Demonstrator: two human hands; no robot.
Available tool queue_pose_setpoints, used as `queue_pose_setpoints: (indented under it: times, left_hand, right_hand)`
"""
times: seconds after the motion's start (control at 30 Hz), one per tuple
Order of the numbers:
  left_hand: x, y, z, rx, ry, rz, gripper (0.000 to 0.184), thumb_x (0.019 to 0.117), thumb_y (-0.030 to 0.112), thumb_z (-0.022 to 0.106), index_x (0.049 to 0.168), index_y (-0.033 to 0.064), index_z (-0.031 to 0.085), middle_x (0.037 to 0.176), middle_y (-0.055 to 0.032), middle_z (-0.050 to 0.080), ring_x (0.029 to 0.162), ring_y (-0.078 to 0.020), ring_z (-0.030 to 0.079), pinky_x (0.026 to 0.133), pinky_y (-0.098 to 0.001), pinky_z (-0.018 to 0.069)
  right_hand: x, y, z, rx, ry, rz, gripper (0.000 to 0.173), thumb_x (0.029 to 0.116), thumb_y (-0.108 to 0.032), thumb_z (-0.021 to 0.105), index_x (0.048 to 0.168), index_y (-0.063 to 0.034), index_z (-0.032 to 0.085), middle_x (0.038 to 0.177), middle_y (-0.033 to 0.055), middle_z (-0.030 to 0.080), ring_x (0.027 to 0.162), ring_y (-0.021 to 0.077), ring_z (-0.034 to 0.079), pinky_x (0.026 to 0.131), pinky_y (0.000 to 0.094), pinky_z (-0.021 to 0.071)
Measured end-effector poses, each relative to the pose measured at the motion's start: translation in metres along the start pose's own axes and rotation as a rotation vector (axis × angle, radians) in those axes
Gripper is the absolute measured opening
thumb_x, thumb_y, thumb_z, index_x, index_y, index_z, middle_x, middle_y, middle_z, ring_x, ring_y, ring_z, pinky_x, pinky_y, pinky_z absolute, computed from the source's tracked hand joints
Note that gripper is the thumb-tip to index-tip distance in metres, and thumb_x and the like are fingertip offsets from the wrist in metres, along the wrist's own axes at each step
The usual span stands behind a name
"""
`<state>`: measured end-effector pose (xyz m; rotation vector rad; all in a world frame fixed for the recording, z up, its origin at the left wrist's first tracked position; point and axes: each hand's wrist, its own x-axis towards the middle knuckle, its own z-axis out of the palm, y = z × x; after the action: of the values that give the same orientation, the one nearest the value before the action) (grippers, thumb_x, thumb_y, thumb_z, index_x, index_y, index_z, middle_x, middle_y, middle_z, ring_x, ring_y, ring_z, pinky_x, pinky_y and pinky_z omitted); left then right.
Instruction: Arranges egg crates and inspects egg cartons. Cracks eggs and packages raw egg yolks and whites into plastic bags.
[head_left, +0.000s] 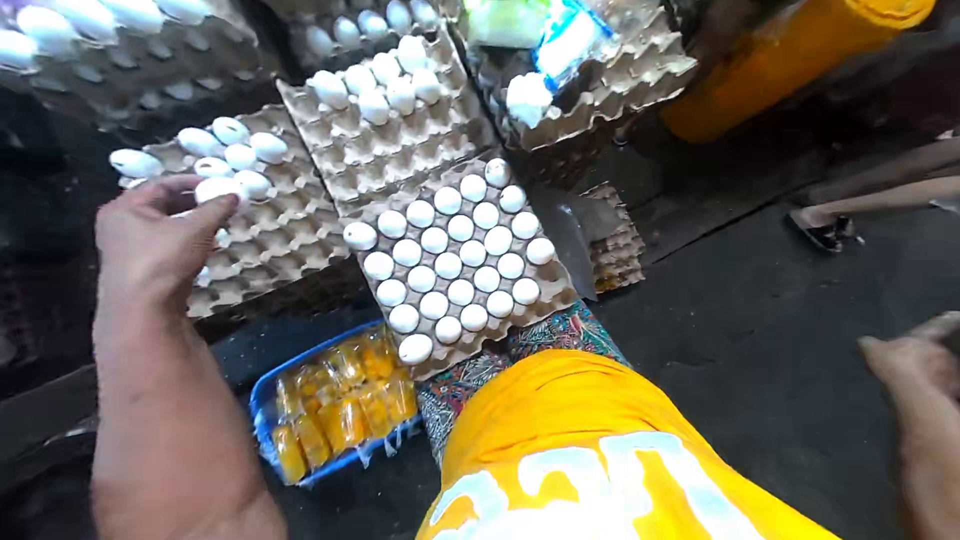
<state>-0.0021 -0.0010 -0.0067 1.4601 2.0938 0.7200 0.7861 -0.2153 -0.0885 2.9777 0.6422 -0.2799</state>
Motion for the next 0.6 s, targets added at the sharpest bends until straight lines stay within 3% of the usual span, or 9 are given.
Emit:
queue_pose_setpoints:
  times: [0.07,0.23,0.27,0.37,0.43,0.53,0.6]
  left_hand:
    - [-0.011,0.008,0.014,-0.023,-0.05,0.162,0.048,0.0931,0.031,0.073,0.133,0.0068,0.061,0.121,-0.0125,0.065,0.105,-0.0128,0.064,0.094,-0.0372,0.053]
    - [-0.082,0.095,0.079,-0.107,-0.358,0.326,0.039,0.0918,0.017,0.076,0.127,0.0066,0.065,0.115,-0.009,0.069,0.087,-0.0113,0.067,0.079,-0.0353,0.0582]
    - [-0.091,0.102,0.095,-0.121,-0.435,0.373,0.04,0.0913,0.019,0.077,0.127,0.0065,0.065,0.117,-0.0098,0.07,0.093,-0.0137,0.069,0.083,-0.0376,0.06]
    - [-0.114,0.123,0.144,-0.092,-0.614,0.484,0.043,0.0912,0.023,0.078,0.128,0.0042,0.067,0.121,-0.0141,0.069,0.109,-0.0236,0.067,0.097,-0.0479,0.0547]
    - [-0.126,0.135,0.173,-0.032,-0.699,0.516,0.043,0.0925,0.026,0.077,0.129,0.0038,0.067,0.122,-0.016,0.069,0.114,-0.0288,0.066,0.1,-0.0519,0.052]
    - [-0.139,0.147,0.209,0.077,-0.762,0.524,0.047,0.095,0.028,0.073,0.134,0.0031,0.063,0.125,-0.0188,0.067,0.116,-0.0332,0.065,0.102,-0.0542,0.0508]
    - [-0.147,0.153,0.226,0.179,-0.739,0.513,0.05,0.0955,0.029,0.071,0.136,0.0033,0.059,0.125,-0.0193,0.066,0.112,-0.0345,0.067,0.095,-0.0547,0.0542]
  right_hand:
    - [-0.042,-0.039,0.02,-0.038,-0.156,-0.092,0.095,0.0982,-0.021,0.062,0.166,-0.0124,-0.005,0.133,0.0383,0.057,0.122,0.0563,0.057,0.097,0.0704,0.0446]
    - [-0.098,-0.099,0.058,-0.17,-0.377,-0.332,0.085,0.1034,-0.027,0.055,0.167,-0.0176,-0.001,0.125,0.0347,0.063,0.115,0.0544,0.062,0.092,0.0697,0.0473]
    - [-0.105,-0.107,0.061,-0.181,-0.395,-0.373,0.084,0.1041,-0.028,0.055,0.167,-0.0187,0.0,0.124,0.0343,0.064,0.114,0.054,0.062,0.092,0.0696,0.0475]
    - [-0.123,-0.125,0.064,-0.19,-0.417,-0.481,0.082,0.1051,-0.03,0.054,0.167,-0.0195,0.002,0.121,0.0329,0.066,0.112,0.0522,0.064,0.092,0.0681,0.0479]
    - [-0.131,-0.13,0.064,-0.179,-0.431,-0.539,0.081,0.1057,-0.031,0.053,0.167,-0.0199,0.002,0.118,0.0326,0.067,0.111,0.052,0.065,0.091,0.0674,0.0481]
    - [-0.136,-0.131,0.069,-0.164,-0.469,-0.605,0.08,0.1062,-0.031,0.053,0.167,-0.0199,0.002,0.116,0.0331,0.067,0.108,0.0524,0.065,0.09,0.0675,0.0486]
    - [-0.139,-0.13,0.074,-0.155,-0.485,-0.634,0.08,0.106,-0.031,0.054,0.167,-0.0199,0.003,0.114,0.0319,0.067,0.106,0.0519,0.066,0.089,0.0674,0.049]
